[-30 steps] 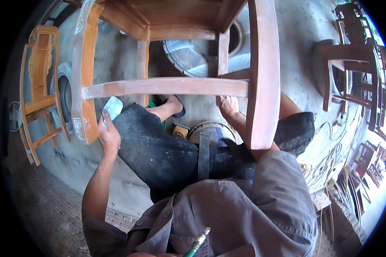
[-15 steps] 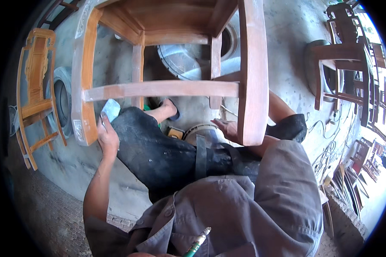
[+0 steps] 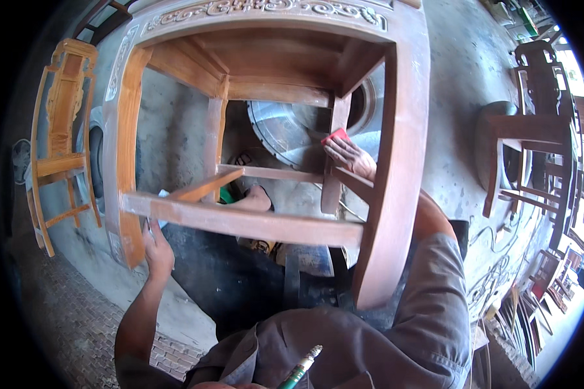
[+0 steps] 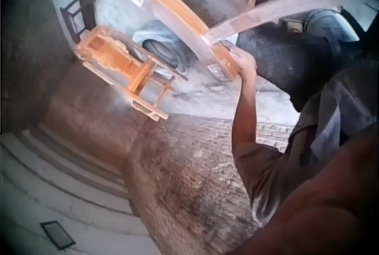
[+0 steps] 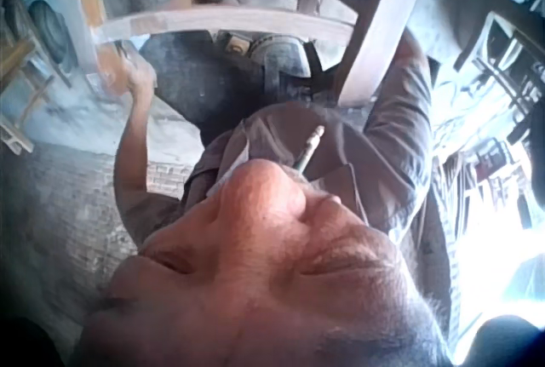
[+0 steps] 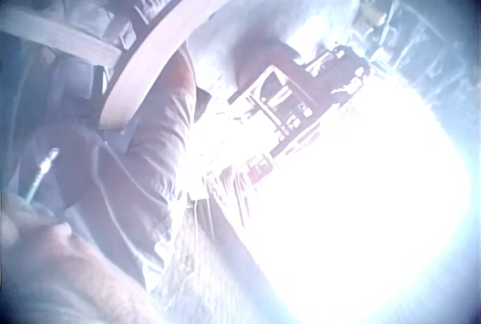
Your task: The person sits on the floor and sands a wooden chair frame using sandpaper. They reposition the chair and continue sanding various parts of the frame.
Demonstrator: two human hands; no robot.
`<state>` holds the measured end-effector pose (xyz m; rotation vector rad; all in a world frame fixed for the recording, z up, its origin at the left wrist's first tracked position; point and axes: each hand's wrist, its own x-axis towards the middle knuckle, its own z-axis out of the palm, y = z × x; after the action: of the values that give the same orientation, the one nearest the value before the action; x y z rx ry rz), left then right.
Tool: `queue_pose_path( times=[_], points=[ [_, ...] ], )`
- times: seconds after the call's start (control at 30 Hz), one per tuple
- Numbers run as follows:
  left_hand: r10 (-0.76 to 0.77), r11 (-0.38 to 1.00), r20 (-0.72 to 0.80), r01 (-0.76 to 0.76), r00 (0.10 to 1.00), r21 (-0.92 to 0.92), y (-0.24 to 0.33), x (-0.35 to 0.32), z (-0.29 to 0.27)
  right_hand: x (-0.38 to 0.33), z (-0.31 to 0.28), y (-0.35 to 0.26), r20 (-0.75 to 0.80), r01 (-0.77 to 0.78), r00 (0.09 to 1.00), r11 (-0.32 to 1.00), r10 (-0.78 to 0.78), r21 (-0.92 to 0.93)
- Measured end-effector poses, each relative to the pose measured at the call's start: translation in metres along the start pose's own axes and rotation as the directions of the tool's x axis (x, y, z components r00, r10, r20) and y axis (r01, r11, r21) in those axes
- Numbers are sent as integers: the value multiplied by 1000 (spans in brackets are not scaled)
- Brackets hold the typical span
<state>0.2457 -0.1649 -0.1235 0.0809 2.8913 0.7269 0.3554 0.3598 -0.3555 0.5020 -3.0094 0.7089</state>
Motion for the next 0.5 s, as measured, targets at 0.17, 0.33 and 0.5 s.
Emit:
queue_pose_path(
  times=[0.17, 0.33, 0.5],
  points=[
    [9, 993, 19, -7, 1000, -116, 10, 4, 1, 57, -15, 40, -191, -126, 977, 980, 95, -155],
    [33, 996, 4, -32, 999, -81, 19, 6, -2, 37, -8, 25, -147, -56, 988, 996, 46, -63],
    [19, 998, 0, -19, 1000, -67, -2, 2, -1, 39, -50, 53, -55, 26, 998, 966, -42, -258]
  ],
)
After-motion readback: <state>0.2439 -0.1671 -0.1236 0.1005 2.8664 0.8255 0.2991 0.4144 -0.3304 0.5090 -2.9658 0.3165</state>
